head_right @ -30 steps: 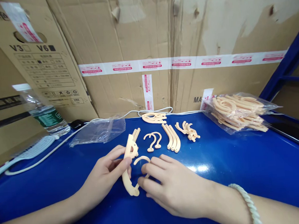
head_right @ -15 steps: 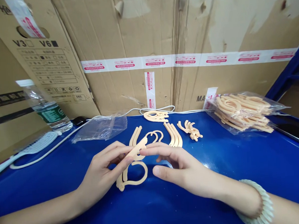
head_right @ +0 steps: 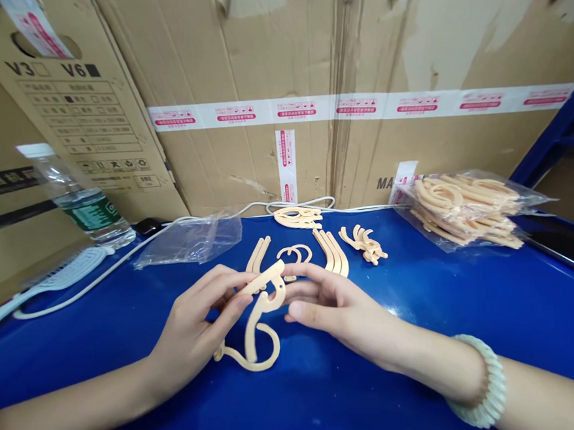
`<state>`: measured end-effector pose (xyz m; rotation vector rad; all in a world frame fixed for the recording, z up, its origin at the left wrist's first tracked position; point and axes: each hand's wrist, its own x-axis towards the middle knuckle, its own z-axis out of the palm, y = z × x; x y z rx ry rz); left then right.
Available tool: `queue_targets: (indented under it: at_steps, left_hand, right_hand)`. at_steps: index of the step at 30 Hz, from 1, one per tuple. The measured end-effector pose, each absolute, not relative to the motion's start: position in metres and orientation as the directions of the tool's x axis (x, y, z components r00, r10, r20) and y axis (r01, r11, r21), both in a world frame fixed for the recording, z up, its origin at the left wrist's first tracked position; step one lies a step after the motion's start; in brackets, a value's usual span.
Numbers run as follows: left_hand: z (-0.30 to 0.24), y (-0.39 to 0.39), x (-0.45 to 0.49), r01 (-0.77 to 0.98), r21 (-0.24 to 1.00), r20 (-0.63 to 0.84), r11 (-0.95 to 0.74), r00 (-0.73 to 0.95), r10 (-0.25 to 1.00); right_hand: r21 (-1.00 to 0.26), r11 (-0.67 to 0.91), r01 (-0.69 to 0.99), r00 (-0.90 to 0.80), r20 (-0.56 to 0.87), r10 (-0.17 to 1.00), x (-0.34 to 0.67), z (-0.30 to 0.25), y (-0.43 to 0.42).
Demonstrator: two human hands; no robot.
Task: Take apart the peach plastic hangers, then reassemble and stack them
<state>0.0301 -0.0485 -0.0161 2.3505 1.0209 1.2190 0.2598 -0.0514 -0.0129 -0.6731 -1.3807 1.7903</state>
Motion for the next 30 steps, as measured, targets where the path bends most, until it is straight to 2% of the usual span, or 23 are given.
queue_targets:
  at_steps: [3, 6, 11, 14, 19, 21, 26, 30]
  left_hand:
    - [-0.016, -0.049, 0.03, 0.459, 0.524, 0.614, -0.718, 0.381, 0.692]
    - [-0.016, -0.048, 0.03, 0.474, 0.524, 0.601, -0.708, 0.384, 0.701]
    - [-0.018, -0.047, 0.028, 0.526, 0.448, 0.589, -0.723, 0.434, 0.682]
    - [-0.022, -0.047, 0.027, 0.594, 0.298, 0.594, -0.747, 0.497, 0.632]
    - [-0.022, -0.05, 0.028, 0.559, -0.18, 0.58, -0.81, 0.725, 0.372]
    - [-0.02, -0.052, 0.029, 0.515, -0.309, 0.53, -0.8, 0.791, 0.304]
    - [-0.015, -0.054, 0.032, 0.461, -0.396, 0.463, -0.794, 0.847, 0.261]
    - [-0.013, -0.056, 0.033, 0.47, -0.436, 0.463, -0.768, 0.849, 0.256]
  right_hand:
    - [-0.934, -0.205, -0.293, -0.533, -0.019, 0.846, 0.26, -0.012, -0.05]
    - [-0.926, -0.272, -0.262, -0.563, -0.083, 0.823, 0.26, -0.009, -0.049]
    - [-0.983, -0.16, -0.088, -0.528, -0.091, 0.844, 0.26, -0.003, -0.05]
    - [-0.995, -0.095, 0.04, -0.564, -0.101, 0.82, 0.261, -0.004, -0.051]
    - [-0.967, -0.144, 0.212, -0.664, -0.25, 0.704, 0.261, -0.008, -0.057]
    - [-0.956, -0.174, 0.237, -0.685, -0.291, 0.668, 0.261, -0.008, -0.06]
    - [-0.937, -0.19, 0.294, -0.686, -0.345, 0.64, 0.258, -0.005, -0.068]
    - [-0.919, -0.008, 0.395, -0.625, -0.275, 0.73, 0.255, -0.002, -0.074]
